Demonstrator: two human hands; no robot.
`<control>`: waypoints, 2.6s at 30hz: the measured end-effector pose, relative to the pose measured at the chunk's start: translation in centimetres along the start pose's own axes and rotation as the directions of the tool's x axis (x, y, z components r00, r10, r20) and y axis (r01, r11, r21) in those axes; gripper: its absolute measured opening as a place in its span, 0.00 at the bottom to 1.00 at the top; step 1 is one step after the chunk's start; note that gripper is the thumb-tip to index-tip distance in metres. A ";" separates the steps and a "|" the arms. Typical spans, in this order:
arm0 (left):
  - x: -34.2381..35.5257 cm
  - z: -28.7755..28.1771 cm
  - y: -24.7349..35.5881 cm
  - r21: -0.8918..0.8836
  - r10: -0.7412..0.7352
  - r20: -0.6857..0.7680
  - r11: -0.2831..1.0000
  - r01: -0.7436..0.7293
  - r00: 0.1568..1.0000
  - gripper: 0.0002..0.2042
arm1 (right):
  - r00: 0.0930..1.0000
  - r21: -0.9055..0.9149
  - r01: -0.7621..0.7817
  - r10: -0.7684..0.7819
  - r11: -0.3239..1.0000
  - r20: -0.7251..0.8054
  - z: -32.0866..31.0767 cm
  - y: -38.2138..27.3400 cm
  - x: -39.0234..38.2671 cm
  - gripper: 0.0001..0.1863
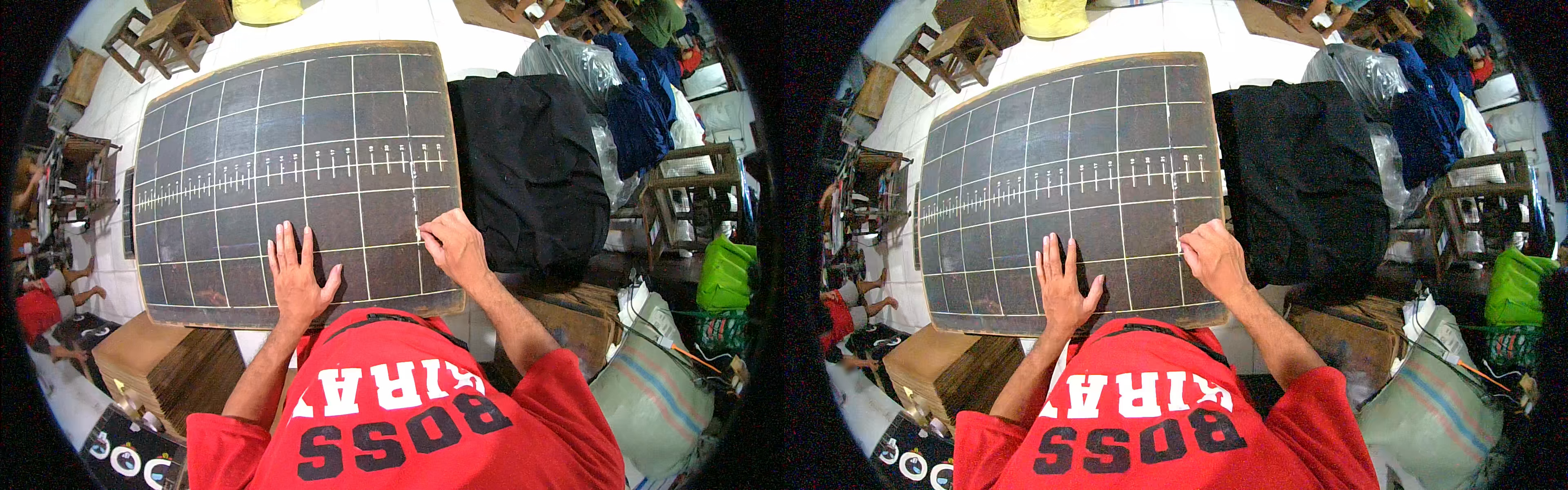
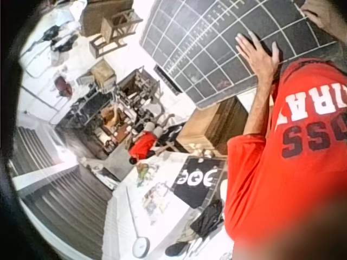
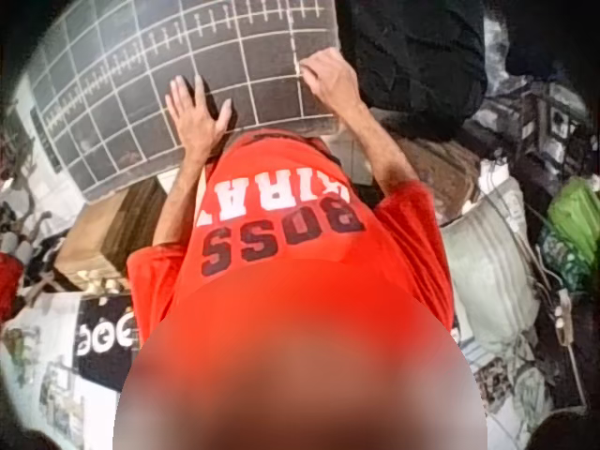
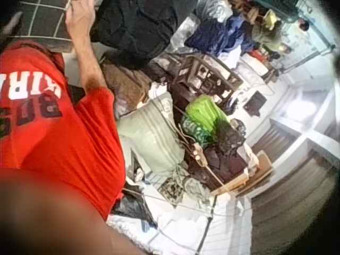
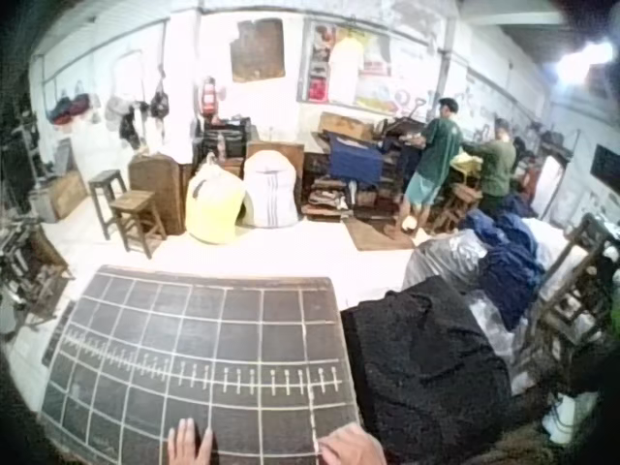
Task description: The person places black t-shirts onto a gridded wooden board, smoothing them flat with both hands. They then remove the board and repeat the process with another shirt, ensuring each garment is aligned and wrinkle-free on the board.
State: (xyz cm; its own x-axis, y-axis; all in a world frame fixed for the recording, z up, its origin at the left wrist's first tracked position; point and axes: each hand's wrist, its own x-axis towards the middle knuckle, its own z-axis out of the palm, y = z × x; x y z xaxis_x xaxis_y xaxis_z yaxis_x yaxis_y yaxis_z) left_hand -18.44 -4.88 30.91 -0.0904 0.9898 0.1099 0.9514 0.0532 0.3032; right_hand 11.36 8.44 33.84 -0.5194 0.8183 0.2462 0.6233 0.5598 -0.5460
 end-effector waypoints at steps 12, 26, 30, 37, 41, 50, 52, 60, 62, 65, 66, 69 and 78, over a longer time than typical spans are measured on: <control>-0.1 -0.3 0.1 -0.051 -0.023 -0.036 0.998 0.021 0.999 0.44 | 0.980 -0.086 0.054 -0.036 0.995 0.197 -0.2 0.4 1.8 0.06; -0.1 -0.2 0.0 -0.041 -0.015 -0.043 0.999 0.013 0.999 0.43 | 0.941 -0.134 0.096 -0.046 0.986 0.336 -1.0 -0.2 1.7 0.08; -0.1 -0.3 0.0 -0.050 -0.016 -0.036 0.999 0.014 0.999 0.43 | 0.919 -0.134 0.092 -0.032 0.987 0.392 -1.4 -0.3 1.6 0.07; -0.1 -0.3 0.0 -0.045 -0.008 -0.048 0.999 0.006 0.999 0.44 | 0.962 -0.008 -0.081 0.081 0.997 0.262 -0.8 0.8 1.2 0.06; -0.1 -0.2 0.0 -0.052 -0.015 -0.042 0.999 0.013 0.999 0.43 | 0.982 0.007 -0.026 0.024 1.000 0.185 -0.2 1.1 1.1 0.06; -0.1 -0.2 0.0 -0.051 -0.010 -0.047 0.999 0.008 0.999 0.43 | 0.961 -0.107 0.090 -0.058 0.990 0.270 -0.6 -0.1 1.3 0.07; -0.1 -0.2 -0.1 -0.052 -0.011 -0.049 0.999 0.008 0.999 0.43 | 0.950 -0.149 0.108 -0.058 0.983 0.307 -0.8 -0.4 1.4 0.07; -0.2 -0.2 -0.1 -0.059 -0.019 -0.047 0.998 0.016 0.999 0.43 | 0.944 -0.137 0.124 -0.074 0.983 0.320 -1.0 -0.9 0.9 0.07; -0.2 -0.2 -0.1 -0.052 -0.013 -0.050 0.999 0.010 0.999 0.43 | 0.946 -0.110 0.109 -0.069 0.988 0.317 -1.0 -0.7 0.8 0.07; -0.1 -0.3 0.0 -0.056 -0.009 -0.051 0.998 0.006 0.999 0.43 | 0.949 -0.030 0.033 -0.022 0.999 0.315 -1.3 -0.4 0.6 0.07; -0.1 -0.3 0.0 -0.060 -0.013 -0.049 0.998 0.010 0.999 0.43 | 0.949 0.012 -0.009 0.005 1.000 0.317 -1.5 -0.3 0.5 0.07; -0.2 -0.4 0.0 -0.061 -0.019 -0.052 0.998 0.015 0.998 0.43 | 0.971 0.092 -0.117 0.094 0.989 0.220 -1.5 -0.6 -0.3 0.09; -0.1 -0.1 0.0 -0.020 -0.007 -0.043 1.000 0.007 0.999 0.43 | 0.851 0.275 -0.456 0.505 0.846 -0.142 -1.8 2.1 -3.6 0.10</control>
State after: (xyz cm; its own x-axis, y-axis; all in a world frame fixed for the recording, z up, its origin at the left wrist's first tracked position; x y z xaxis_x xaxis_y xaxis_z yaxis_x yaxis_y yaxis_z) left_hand -18.49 -5.03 31.00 -0.1101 0.9828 0.1484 0.9447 0.0570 0.3228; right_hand 15.60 6.93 33.23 -0.0441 0.9979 0.0479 0.6036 0.0648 -0.7947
